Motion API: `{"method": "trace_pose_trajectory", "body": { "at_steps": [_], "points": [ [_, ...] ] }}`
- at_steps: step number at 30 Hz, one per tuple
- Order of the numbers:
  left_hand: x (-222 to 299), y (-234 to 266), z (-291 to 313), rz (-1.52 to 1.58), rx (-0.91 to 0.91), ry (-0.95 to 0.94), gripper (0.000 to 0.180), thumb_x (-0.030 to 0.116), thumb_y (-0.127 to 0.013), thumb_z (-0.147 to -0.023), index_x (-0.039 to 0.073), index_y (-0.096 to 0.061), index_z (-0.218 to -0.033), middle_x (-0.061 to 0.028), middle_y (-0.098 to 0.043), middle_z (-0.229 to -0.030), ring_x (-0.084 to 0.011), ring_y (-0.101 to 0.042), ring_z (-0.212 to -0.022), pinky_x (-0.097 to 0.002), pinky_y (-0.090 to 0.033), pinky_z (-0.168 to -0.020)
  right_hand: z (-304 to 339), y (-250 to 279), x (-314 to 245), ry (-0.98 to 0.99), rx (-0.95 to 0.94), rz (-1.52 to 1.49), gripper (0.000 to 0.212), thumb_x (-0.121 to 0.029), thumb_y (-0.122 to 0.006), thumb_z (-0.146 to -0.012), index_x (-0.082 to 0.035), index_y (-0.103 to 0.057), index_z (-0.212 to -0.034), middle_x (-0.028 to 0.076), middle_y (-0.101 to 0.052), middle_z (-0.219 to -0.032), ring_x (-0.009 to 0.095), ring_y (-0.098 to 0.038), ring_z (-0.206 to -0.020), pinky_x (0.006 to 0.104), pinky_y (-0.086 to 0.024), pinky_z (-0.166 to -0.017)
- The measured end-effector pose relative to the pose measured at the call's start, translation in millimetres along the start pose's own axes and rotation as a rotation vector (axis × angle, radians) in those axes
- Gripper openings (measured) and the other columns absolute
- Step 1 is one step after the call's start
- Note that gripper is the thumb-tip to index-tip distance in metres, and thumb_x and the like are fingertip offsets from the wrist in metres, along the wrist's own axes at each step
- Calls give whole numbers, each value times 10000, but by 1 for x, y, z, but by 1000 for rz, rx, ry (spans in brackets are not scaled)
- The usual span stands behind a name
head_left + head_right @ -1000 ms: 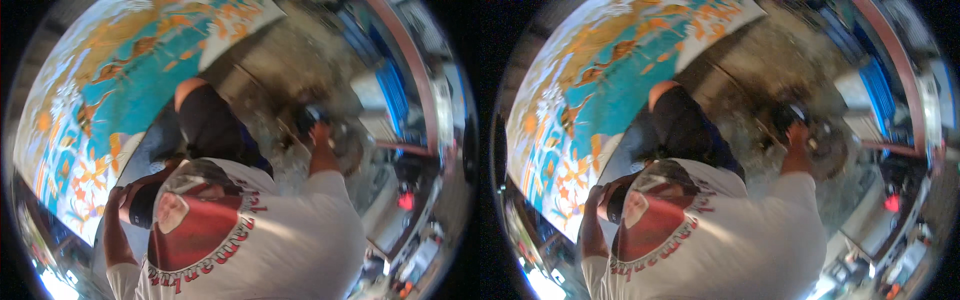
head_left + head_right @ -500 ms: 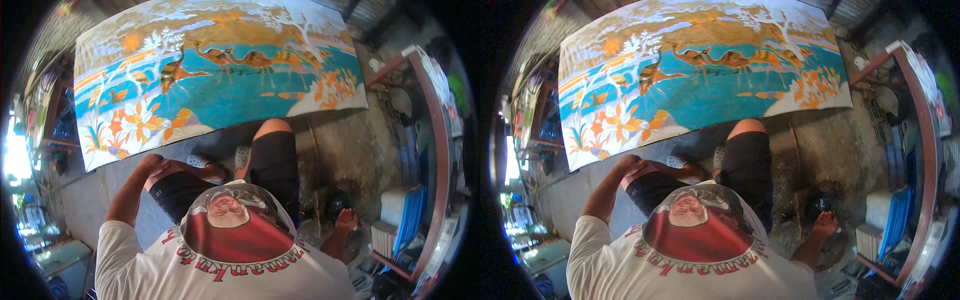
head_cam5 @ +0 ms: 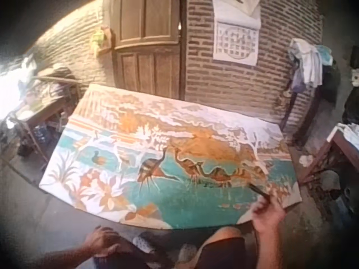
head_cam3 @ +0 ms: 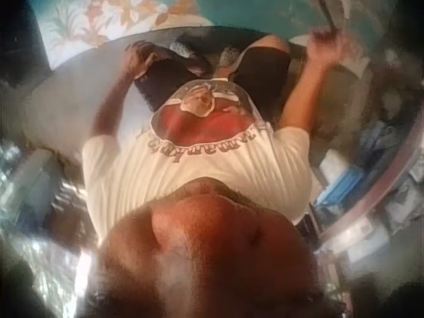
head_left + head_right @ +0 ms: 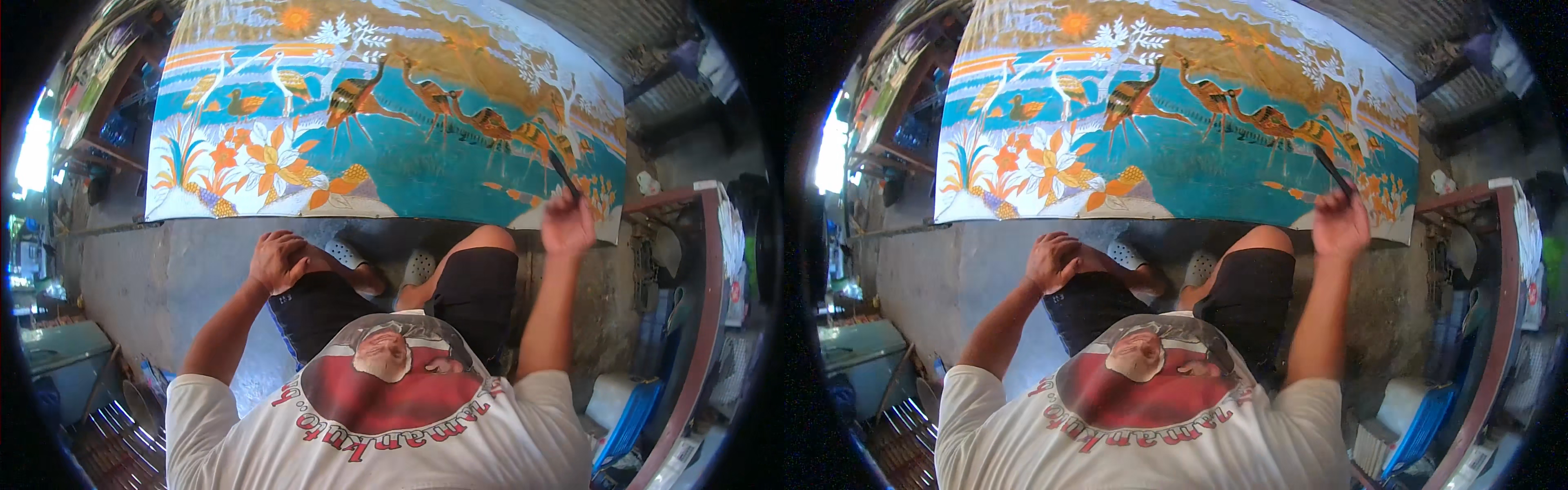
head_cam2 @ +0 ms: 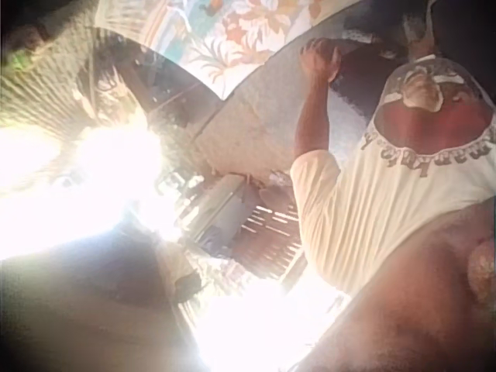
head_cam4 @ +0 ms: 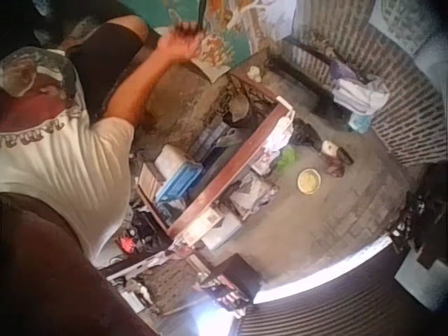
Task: The person is applying wax or paint to a large piece of batik fabric using a canting tool.
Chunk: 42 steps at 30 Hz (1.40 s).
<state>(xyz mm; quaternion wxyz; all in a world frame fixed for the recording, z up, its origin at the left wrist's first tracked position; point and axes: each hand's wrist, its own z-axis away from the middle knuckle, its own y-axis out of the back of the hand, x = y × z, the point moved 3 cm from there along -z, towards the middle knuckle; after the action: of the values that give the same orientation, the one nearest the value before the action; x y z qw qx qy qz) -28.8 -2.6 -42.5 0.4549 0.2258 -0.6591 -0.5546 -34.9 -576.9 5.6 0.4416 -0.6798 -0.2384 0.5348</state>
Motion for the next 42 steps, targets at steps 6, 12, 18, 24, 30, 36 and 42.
{"method": "trace_pose_trajectory", "body": {
  "at_steps": [6,12,18,24,30,36,42],
  "points": [
    [-19,8,-9,156,39,15,411,332,-632,-790,34,-700,-1066,-164,-699,-1112,-353,-626,-1099,-457,-470,-965,-110,-65,191,-281,-27,161,342,-250,-583,-985,-46,-629,-1256,125,-709,-995,224,-680,-758,414,-600,-736],
    [-29,8,-15,209,31,1,377,283,-647,-787,9,-693,-1042,-189,-697,-1081,-379,-638,-1060,-463,-492,-937,-145,-63,344,-393,37,419,281,-221,-595,-987,-74,-628,-1225,110,-706,-1018,197,-667,-705,376,-604,-627],
    [-36,8,-12,244,32,26,371,286,-644,-786,10,-688,-1030,-190,-698,-1056,-387,-640,-1028,-466,-496,-918,-156,-71,412,-424,103,609,263,-223,-569,-1017,-95,-617,-1241,113,-709,-1066,177,-647,-663,349,-589,-571],
    [-40,8,-14,272,27,11,387,313,-639,-786,8,-684,-1020,-193,-699,-1034,-389,-643,-1009,-470,-496,-905,-171,-74,429,-403,96,710,272,-203,-531,-1041,-73,-607,-1267,113,-715,-1096,158,-650,-656,322,-580,-539],
    [-41,10,-11,283,33,28,402,320,-638,-785,-1,-685,-1022,-200,-699,-1043,-393,-641,-1012,-470,-494,-914,-156,-68,422,-329,116,937,264,-177,-517,-1038,-39,-626,-1236,129,-720,-1051,184,-660,-635,331,-583,-540],
    [-43,9,-16,278,5,28,400,311,-640,-779,-3,-688,-1022,-206,-700,-1046,-395,-642,-1012,-467,-500,-908,-166,-73,417,-269,110,889,297,-176,-498,-1028,-28,-613,-1259,135,-717,-1041,198,-651,-647,352,-587,-567],
    [-37,12,-22,230,-38,56,379,305,-646,-782,15,-696,-1021,-193,-704,-1040,-385,-643,-1007,-464,-505,-892,-164,-72,415,-340,179,775,277,-215,-544,-1000,-41,-622,-1200,134,-717,-1013,205,-655,-655,354,-583,-582]
  ]
}}
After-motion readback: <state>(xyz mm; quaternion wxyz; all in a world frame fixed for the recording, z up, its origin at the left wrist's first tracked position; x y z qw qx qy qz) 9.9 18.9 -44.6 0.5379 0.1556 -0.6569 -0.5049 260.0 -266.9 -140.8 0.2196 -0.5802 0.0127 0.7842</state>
